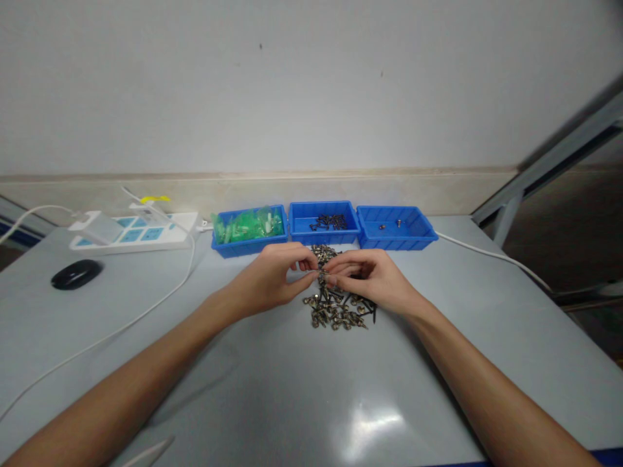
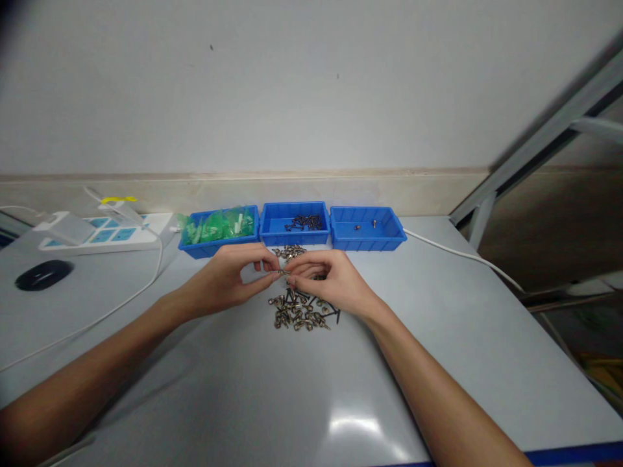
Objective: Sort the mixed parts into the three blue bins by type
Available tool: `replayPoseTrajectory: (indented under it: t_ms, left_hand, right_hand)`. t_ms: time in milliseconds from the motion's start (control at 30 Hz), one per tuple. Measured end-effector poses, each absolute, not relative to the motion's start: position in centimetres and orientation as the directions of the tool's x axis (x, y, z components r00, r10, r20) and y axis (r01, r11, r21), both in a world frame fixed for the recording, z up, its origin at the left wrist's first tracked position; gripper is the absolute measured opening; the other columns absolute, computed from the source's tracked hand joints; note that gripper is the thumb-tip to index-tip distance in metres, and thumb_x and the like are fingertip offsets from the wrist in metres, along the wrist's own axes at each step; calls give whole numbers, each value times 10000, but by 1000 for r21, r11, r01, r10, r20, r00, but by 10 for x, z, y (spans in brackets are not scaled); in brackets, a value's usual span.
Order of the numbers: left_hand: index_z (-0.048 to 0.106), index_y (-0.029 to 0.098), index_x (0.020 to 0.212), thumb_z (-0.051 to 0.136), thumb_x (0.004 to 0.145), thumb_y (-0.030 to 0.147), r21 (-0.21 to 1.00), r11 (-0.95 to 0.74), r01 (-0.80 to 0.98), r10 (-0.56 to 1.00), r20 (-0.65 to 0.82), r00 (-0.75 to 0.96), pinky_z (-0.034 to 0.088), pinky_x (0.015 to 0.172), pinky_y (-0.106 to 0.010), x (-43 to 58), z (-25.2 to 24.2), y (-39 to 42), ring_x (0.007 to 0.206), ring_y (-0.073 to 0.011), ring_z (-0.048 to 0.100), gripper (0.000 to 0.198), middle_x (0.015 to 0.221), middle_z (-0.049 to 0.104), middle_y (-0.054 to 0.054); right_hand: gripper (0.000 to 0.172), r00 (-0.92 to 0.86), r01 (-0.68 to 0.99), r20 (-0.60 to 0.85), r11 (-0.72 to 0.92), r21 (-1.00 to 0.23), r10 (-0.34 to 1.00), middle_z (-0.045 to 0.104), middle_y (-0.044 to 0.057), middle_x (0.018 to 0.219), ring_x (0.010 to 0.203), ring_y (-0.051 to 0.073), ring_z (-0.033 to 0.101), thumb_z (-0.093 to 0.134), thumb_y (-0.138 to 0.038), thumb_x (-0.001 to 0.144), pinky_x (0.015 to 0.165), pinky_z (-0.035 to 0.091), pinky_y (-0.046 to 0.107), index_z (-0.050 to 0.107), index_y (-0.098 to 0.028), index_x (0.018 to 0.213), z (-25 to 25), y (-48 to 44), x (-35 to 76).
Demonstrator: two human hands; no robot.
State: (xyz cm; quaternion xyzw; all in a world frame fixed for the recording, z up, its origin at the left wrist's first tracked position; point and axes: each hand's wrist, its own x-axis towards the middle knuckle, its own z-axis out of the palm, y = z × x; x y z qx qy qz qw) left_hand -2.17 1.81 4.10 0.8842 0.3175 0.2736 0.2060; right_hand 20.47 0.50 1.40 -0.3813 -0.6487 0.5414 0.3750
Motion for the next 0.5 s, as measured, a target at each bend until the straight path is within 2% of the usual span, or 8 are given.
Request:
replayPoseTrajectory:
  t_ms: [167, 267, 333, 400, 500]
  left_hand:
    - [693, 165, 875, 652, 894, 193, 603, -679, 419, 683, 309, 662, 495, 717, -256, -21, 44, 17, 755, -134, 620, 53, 816, 701, -22]
    - [696, 164, 988, 662, 900, 201, 647, -643, 409, 688, 255, 679, 497, 732, -255, -24, 46, 19, 779, -132, 633, 101, 873, 714, -26]
    - [674, 165, 1069, 700, 882, 222, 648, -625, 436, 681, 180, 710, 487, 724, -256, -27, 47, 20, 776, -134, 634, 197, 878, 704, -22]
    - [656, 168, 1075, 740, 859, 262, 619, -632, 466, 650, 96, 754, 470, 711, -259, -28, 46, 20, 762, -140, 621, 251, 854, 682, -15]
    - [629, 176, 1001, 802, 811, 344, 566, -670, 481, 601, 34, 798, 429, 676, -256, -27, 41, 17, 746, -147, 586, 307, 844, 644, -7]
  right_hand:
    - [179, -442, 33, 4, 21, -999, 897, 786, 61, 771, 727, 188, 757, 800, -322, 788, 692, 605, 312, 780, -181, 896, 17, 4, 205]
    - [173, -395, -5, -2, -5, -1000, 918, 782, 57, 745, 707, 192, 756, 828, -313, 747, 710, 614, 332, 784, -189, 859, 17, 6, 207]
    - [181, -254, -30, 31, 24, -999, 967, 773, 52, 716, 687, 196, 751, 843, -320, 722, 718, 619, 350, 778, -189, 829, 16, 9, 208]
    - [189, -2, -50, 98, 98, -994, 995, 770, 53, 728, 703, 205, 751, 847, -326, 720, 744, 623, 371, 771, -188, 824, 14, 13, 210]
    - [238, 339, -28, 192, 214, -977, 921, 783, 65, 853, 812, 227, 761, 841, -331, 742, 828, 619, 409, 762, -193, 919, 11, 20, 218]
